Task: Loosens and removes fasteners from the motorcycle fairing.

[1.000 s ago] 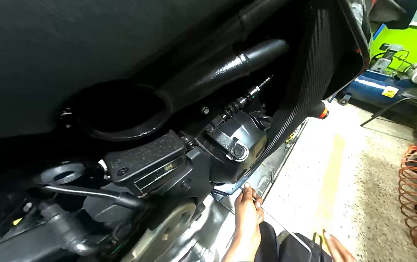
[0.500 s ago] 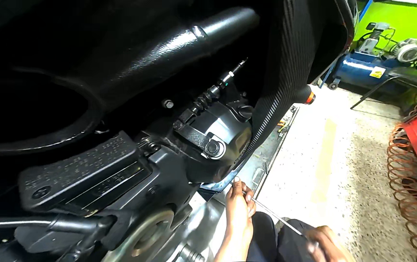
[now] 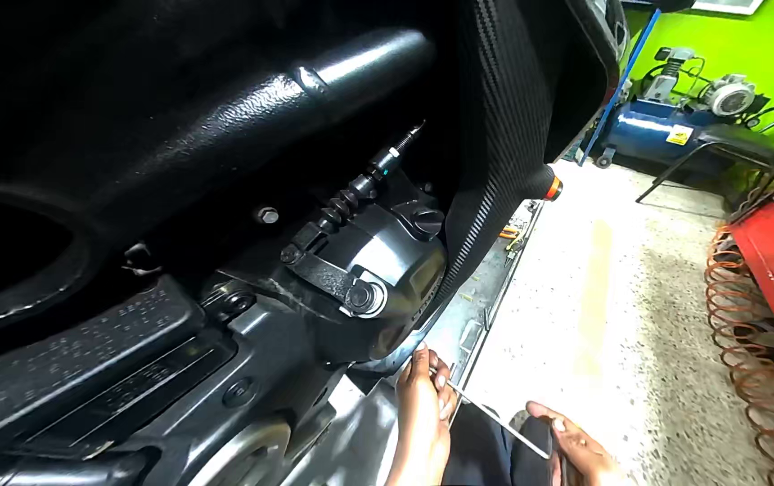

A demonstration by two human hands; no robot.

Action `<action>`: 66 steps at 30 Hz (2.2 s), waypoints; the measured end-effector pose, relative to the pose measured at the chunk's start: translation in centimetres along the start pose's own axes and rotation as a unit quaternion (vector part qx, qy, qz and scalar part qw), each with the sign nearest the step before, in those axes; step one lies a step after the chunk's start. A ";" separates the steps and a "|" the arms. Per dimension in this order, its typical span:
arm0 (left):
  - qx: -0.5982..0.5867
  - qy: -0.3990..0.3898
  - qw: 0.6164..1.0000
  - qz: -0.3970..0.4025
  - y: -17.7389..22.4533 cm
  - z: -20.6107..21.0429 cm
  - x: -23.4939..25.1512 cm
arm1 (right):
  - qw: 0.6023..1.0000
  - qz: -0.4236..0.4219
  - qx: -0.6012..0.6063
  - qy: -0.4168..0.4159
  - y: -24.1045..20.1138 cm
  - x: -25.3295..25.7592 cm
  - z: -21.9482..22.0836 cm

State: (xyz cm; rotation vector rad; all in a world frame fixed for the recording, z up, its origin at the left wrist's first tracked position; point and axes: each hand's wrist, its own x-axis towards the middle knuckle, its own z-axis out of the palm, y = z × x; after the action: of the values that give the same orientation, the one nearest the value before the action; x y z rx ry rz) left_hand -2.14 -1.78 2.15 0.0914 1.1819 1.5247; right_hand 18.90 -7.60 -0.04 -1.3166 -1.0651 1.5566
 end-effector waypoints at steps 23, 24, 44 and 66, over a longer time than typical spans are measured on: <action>0.065 -0.113 0.990 -0.061 -3.9 0.1 -4.3 | 0.998 -0.030 0.000 0.049 -0.6 -1.2 1.9; 0.052 -0.117 0.989 -0.069 -4.2 0.3 -4.5 | 0.998 0.018 0.058 0.033 -0.9 -1.1 1.3; 0.010 -0.076 0.995 -0.060 -3.8 0.9 -4.2 | 0.692 -0.513 -0.508 0.029 1.8 0.6 -3.0; 0.055 -0.065 0.996 0.032 -5.2 0.6 -4.0 | 0.883 -0.390 -0.261 -0.028 2.6 3.1 2.0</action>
State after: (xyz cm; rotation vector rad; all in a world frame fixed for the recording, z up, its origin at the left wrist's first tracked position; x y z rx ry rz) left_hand 3.27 -5.34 0.91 0.3010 1.1675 1.4848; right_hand 16.36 -5.64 -3.23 -0.9528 -1.8500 0.7171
